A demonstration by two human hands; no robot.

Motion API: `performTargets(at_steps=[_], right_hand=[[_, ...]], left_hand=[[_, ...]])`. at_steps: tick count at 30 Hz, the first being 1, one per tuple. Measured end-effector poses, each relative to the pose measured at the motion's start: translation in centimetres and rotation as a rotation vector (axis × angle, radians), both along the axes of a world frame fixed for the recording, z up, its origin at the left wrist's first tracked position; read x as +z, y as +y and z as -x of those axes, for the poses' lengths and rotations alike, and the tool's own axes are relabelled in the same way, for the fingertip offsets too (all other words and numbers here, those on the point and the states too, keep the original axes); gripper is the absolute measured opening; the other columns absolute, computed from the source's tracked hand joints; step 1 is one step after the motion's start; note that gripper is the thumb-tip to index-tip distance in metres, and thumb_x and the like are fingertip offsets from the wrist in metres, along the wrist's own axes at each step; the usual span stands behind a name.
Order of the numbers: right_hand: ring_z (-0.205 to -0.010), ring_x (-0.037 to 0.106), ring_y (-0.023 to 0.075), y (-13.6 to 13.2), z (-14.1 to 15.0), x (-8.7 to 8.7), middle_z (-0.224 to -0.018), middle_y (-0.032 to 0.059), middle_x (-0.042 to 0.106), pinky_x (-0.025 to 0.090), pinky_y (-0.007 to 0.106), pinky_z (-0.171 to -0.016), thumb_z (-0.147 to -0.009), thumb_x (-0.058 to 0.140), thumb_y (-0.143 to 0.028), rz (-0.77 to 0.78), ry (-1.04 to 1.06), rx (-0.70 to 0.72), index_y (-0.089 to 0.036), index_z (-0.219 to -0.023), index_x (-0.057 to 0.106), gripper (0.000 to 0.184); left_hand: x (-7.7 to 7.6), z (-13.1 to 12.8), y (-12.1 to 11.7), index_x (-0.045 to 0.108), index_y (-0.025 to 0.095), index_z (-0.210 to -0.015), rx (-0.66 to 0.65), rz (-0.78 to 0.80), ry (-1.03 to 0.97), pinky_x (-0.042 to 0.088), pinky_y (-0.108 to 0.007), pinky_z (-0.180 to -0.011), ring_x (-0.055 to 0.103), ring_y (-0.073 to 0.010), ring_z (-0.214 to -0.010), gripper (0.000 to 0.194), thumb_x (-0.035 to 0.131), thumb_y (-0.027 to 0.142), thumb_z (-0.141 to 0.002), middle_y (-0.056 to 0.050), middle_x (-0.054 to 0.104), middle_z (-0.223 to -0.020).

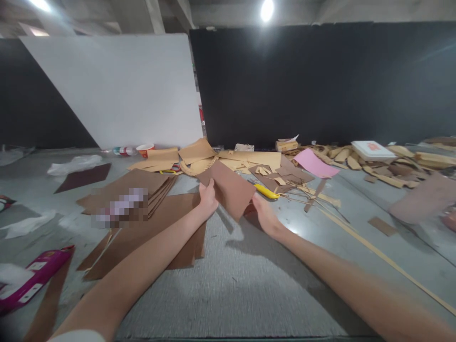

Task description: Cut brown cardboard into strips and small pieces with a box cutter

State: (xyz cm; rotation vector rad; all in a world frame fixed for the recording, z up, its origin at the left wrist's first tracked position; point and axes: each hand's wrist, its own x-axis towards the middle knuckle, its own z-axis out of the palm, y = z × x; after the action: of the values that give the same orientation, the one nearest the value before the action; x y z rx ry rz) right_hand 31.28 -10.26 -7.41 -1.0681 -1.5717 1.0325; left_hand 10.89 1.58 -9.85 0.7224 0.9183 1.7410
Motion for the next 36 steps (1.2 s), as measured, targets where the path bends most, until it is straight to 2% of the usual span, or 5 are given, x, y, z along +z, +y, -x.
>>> performTargets(at_steps=[5, 17, 21, 26, 36], right_hand=[[-0.126, 0.066, 0.0335, -0.4, -0.3, -0.3, -0.116, 0.0104, 0.077, 0.054, 0.048, -0.107, -0.097, 0.061, -0.058, -0.063, -0.087, -0.154, -0.026, -0.116, 0.073, 0.039], [-0.093, 0.078, 0.0246, 2.7, -9.3, 0.8, -0.108, 0.0068, 0.082, 0.062, 0.032, -0.081, -0.080, 0.088, -0.045, 0.282, 0.303, 0.024, -0.022, -0.111, 0.078, 0.040], [-0.085, 0.078, 0.0234, 2.2, -9.1, 0.6, -0.104, 0.0067, 0.083, 0.062, 0.031, -0.073, -0.079, 0.090, -0.045, 0.362, 0.297, 0.067, -0.022, -0.106, 0.079, 0.037], [-0.068, 0.072, 0.0183, 1.8, -8.5, 1.2, -0.093, 0.0067, 0.080, 0.060, 0.029, -0.059, -0.081, 0.089, -0.049, 0.356, 0.336, 0.050, -0.020, -0.100, 0.076, 0.036], [-0.050, 0.061, 0.0145, 1.4, -10.0, 1.0, -0.068, 0.0051, 0.070, 0.048, 0.027, -0.047, -0.088, 0.081, -0.061, 0.316, 0.179, 0.137, -0.016, -0.090, 0.070, 0.047]], left_hand=[[0.9, -1.2, -0.9, 0.062, 0.026, -0.132, -0.019, 0.026, -0.061, 0.051, -0.039, -0.112, 0.067, -0.0226, -0.128, 0.045, 0.071, 0.019, -0.089, -0.006, 0.073, -0.135], [8.8, 6.0, -2.8, 0.068, 0.016, -0.126, -0.911, 0.207, 0.205, 0.064, -0.035, -0.061, 0.077, -0.0260, -0.074, 0.045, 0.062, 0.051, -0.099, -0.013, 0.081, -0.095], [8.0, 7.0, -5.5, 0.065, 0.010, -0.125, -1.034, 0.177, 0.434, 0.058, -0.027, -0.047, 0.079, -0.0270, -0.068, 0.044, 0.078, 0.036, -0.092, -0.019, 0.080, -0.097], [5.5, 6.6, -8.0, 0.062, 0.008, -0.120, -0.869, 0.122, 0.412, 0.062, -0.029, -0.050, 0.080, -0.0285, -0.068, 0.044, 0.079, 0.040, -0.094, -0.022, 0.080, -0.098], [3.8, 7.0, -8.3, 0.055, 0.012, -0.129, -0.850, 0.059, 0.383, 0.062, -0.030, -0.049, 0.081, -0.0306, -0.071, 0.054, 0.078, 0.047, -0.094, -0.023, 0.079, -0.112]])
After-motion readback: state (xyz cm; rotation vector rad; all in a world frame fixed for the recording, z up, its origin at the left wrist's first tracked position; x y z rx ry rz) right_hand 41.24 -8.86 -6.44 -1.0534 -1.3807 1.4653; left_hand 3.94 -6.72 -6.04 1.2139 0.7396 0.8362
